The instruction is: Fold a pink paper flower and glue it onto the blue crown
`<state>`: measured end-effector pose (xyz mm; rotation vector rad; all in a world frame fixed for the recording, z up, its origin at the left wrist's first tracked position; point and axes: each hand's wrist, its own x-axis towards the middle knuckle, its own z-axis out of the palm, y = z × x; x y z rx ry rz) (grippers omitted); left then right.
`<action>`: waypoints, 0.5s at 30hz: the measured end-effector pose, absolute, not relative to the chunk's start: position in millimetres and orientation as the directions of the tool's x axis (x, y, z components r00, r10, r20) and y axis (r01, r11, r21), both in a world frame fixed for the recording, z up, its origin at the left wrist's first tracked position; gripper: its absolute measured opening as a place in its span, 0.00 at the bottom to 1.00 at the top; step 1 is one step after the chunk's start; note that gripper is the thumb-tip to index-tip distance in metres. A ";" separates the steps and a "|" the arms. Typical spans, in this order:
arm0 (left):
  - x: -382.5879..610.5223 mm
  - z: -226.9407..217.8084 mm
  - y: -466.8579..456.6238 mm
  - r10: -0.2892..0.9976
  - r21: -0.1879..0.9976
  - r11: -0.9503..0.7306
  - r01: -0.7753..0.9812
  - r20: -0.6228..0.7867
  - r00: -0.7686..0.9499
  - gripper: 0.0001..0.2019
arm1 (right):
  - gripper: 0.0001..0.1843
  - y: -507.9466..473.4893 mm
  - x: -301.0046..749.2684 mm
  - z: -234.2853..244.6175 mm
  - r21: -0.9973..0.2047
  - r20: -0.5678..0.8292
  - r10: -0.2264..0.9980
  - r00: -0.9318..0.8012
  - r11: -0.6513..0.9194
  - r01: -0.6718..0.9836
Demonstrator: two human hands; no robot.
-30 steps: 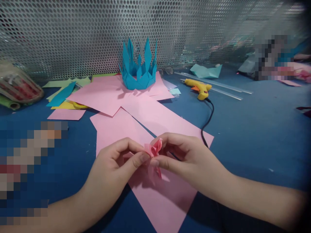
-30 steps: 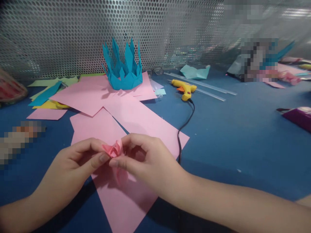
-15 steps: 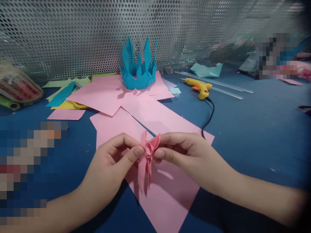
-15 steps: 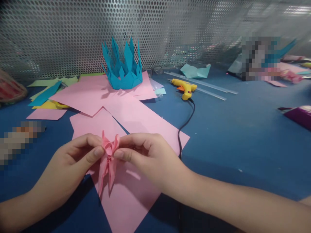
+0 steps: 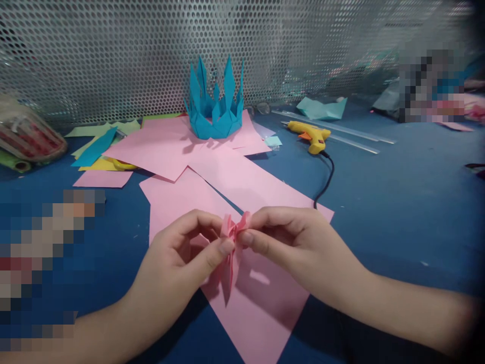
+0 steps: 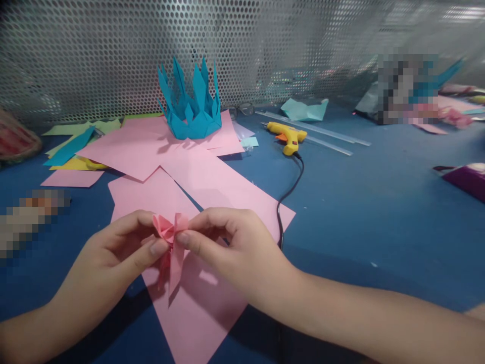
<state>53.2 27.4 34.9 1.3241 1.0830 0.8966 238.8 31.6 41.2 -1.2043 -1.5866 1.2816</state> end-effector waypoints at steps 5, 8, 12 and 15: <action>55.0 34.8 23.2 0.954 0.991 0.003 0.137 -0.044 0.296 0.05 | 0.08 27.9 236.6 39.2 -0.968 0.071 0.960 -0.272 0.132 0.212; 55.9 34.1 22.4 0.951 0.985 -0.051 0.165 -0.003 0.310 0.06 | 0.08 25.3 235.5 38.6 -0.966 0.111 0.957 -0.266 0.167 0.196; 56.0 33.5 21.2 0.937 0.977 -0.074 0.202 -0.002 0.349 0.09 | 0.07 23.1 233.1 35.4 -0.980 0.128 0.950 -0.286 0.166 0.112; 55.7 32.6 20.3 0.932 0.961 -0.113 0.254 0.014 0.361 0.11 | 0.05 22.4 231.3 32.3 -0.987 0.104 0.946 -0.308 0.137 0.088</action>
